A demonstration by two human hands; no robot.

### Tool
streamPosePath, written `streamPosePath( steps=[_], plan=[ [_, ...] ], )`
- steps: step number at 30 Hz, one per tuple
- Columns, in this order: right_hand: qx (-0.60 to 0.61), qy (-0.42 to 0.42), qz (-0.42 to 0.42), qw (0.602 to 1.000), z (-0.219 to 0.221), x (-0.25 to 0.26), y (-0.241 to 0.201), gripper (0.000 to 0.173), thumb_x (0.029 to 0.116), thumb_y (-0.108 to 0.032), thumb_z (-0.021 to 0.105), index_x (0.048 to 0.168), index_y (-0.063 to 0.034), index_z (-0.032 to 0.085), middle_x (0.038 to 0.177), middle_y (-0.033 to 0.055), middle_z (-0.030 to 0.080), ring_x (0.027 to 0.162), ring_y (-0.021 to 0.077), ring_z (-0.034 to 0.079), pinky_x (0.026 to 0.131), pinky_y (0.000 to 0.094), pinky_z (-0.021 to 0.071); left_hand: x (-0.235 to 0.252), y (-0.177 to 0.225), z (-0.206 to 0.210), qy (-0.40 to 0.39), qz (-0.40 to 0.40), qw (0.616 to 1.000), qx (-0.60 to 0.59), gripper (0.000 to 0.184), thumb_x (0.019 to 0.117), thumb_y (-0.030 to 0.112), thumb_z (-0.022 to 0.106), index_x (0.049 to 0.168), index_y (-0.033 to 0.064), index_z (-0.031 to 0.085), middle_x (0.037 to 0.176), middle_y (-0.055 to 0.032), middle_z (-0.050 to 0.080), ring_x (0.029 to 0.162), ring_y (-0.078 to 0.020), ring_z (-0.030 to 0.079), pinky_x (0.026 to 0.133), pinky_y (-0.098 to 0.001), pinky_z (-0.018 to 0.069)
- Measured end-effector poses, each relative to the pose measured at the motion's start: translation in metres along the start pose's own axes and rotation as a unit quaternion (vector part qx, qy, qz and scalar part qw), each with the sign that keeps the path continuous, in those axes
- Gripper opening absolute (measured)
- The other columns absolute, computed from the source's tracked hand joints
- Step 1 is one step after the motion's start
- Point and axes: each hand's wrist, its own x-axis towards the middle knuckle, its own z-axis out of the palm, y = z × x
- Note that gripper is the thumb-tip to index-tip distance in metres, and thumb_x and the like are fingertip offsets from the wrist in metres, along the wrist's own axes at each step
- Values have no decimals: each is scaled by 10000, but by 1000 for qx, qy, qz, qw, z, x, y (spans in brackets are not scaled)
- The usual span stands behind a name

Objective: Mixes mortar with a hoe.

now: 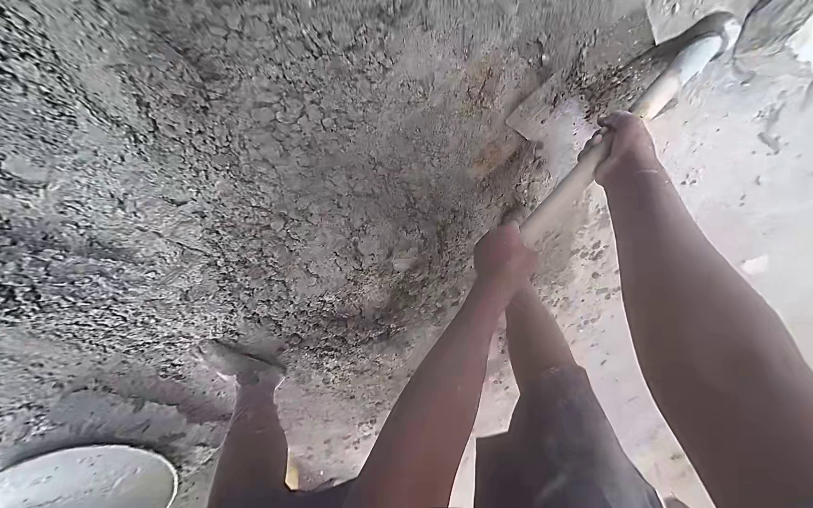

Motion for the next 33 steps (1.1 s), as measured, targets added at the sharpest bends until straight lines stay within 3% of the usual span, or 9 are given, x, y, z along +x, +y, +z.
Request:
streamPosePath(
  steps=[2, 9, 12, 15, 20, 23, 25, 29, 33],
  plan=[
    [-15, 16, 34, 999, 9, -34, 42, 112, 934, -239, 605, 944, -154, 533, 652, -9, 481, 500, 128, 497, 491, 316, 492, -30, -36, 3, -15, -28, 999, 7, 466, 813, 329, 755, 1221, 120, 676, 1064, -141, 729, 997, -343, 712, 777, -586, 577],
    [-65, 67, 77, 993, 65, -160, 149, 128, 918, -228, 621, 957, -134, 543, 688, 4, 520, 525, 139, 533, 501, 332, 520, -121, -180, -21, -66, -58, 996, 24, 516, 850, 317, 693, 1332, 136, 645, 1184, -123, 721, 1100, -318, 695, 872, -570, 569],
    [-117, 54, 157, 979, 62, -236, 254, 188, 924, -282, 615, 998, -122, 551, 741, 25, 537, 560, 145, 525, 509, 338, 496, -208, -256, -19, -101, -125, 987, 30, 531, 830, 281, 699, 1337, 140, 631, 1161, -128, 728, 1066, -334, 707, 832, -577, 576],
    [-46, 2, 164, 985, 88, -276, 316, 198, 1011, -324, 507, 1044, -128, 502, 781, 30, 516, 605, 152, 521, 552, 352, 502, -238, -312, -68, -102, -131, 985, 56, 466, 842, 302, 710, 1251, 84, 659, 1177, -168, 711, 1087, -375, 691, 845, -614, 562],
    [21, 23, 200, 979, 136, -384, 249, 183, 1006, -294, 478, 868, -177, 449, 632, -5, 463, 499, 126, 490, 494, 328, 498, -306, -323, -170, -145, -44, 987, 45, 388, 852, 279, 721, 1153, 38, 670, 1132, -192, 694, 1069, -396, 673, 830, -626, 543],
    [83, 24, 208, 974, 130, -503, 219, 198, 1037, -321, 438, 898, -183, 471, 662, -12, 485, 557, 131, 534, 580, 355, 541, -367, -364, -216, -183, 43, 980, 66, 324, 820, 240, 765, 1091, 86, 676, 1024, -149, 685, 993, -361, 657, 819, -594, 515],
    [137, -50, 208, 967, 154, -562, 218, 210, 1054, -301, 438, 925, -169, 539, 767, 14, 608, 705, 161, 651, 702, 379, 594, -362, -426, -242, -132, 79, 982, 113, 287, 800, 211, 788, 1062, 137, 701, 995, -109, 702, 971, -335, 663, 832, -587, 510],
    [195, -93, 216, 952, 150, -645, 243, 156, 1003, -163, 505, 995, -51, 614, 1007, 141, 689, 965, 249, 688, 920, 432, 562, -333, -511, -220, -92, 118, 972, 180, 370, 749, 169, 799, 1109, 187, 716, 1027, -99, 732, 997, -347, 688, 848, -615, 518],
    [132, -127, 169, 968, 124, -704, 226, 82, 946, -146, 621, 937, -65, 630, 959, 139, 706, 964, 243, 706, 934, 427, 570, -387, -525, -180, -41, 150, 978, 136, 383, 694, 199, 808, 1067, 178, 724, 955, -95, 736, 919, -340, 709, 762, -592, 540]
  ],
)
